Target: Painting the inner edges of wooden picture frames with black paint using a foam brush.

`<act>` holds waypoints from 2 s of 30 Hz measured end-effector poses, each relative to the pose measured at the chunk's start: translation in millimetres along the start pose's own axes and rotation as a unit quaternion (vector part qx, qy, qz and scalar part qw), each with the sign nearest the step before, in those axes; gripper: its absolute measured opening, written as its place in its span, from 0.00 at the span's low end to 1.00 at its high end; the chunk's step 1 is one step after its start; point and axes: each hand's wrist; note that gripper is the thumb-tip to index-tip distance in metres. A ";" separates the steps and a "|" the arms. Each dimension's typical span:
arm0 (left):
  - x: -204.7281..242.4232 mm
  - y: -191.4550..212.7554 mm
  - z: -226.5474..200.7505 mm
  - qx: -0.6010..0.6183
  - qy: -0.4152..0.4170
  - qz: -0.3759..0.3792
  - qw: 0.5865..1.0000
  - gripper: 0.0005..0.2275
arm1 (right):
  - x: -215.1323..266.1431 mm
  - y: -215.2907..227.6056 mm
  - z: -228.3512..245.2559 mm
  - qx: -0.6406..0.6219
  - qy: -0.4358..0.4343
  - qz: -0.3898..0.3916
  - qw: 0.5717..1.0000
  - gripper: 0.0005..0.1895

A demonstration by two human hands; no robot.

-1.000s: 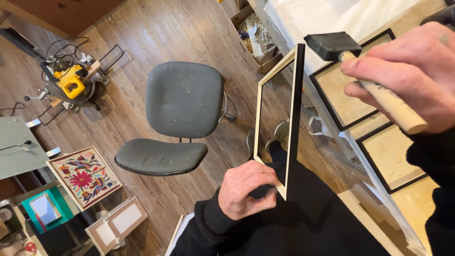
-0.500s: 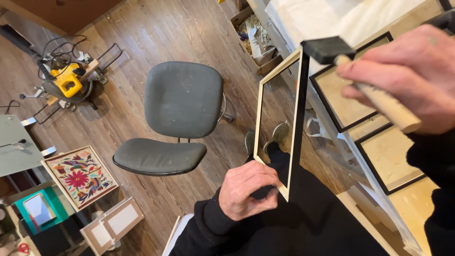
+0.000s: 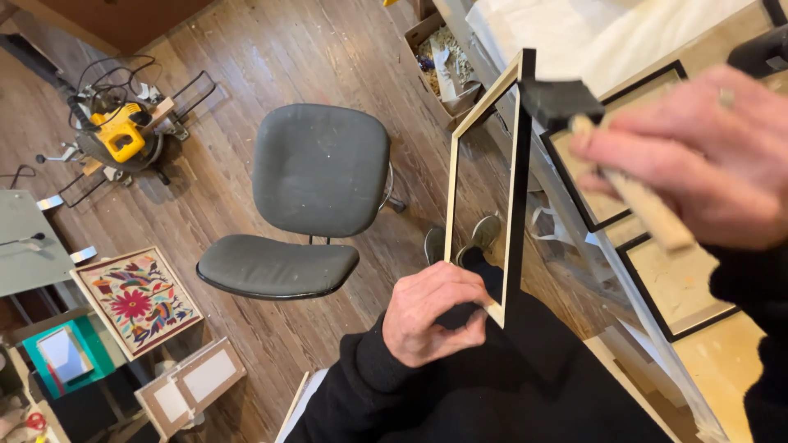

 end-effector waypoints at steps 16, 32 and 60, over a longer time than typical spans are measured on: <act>-28.1 -2.7 20.3 0.014 0.000 -0.038 0.999 0.14 | 29.8 23.1 73.0 -0.126 0.018 0.073 0.989 0.22; -65.4 -13.2 113.9 0.263 0.204 -0.223 0.916 0.09 | 122.1 -49.4 74.5 -0.262 -0.433 -0.100 0.856 0.13; -70.7 -16.5 126.6 0.345 0.240 -0.357 0.834 0.10 | 42.6 -116.0 141.1 -0.145 -0.475 -0.168 0.852 0.39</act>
Point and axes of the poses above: each hand's wrist, its own x-axis away from the middle knuckle, its own y-axis out of the back of the hand, z = x × y, and after that the axes turned 8 degrees about -y, right-handed
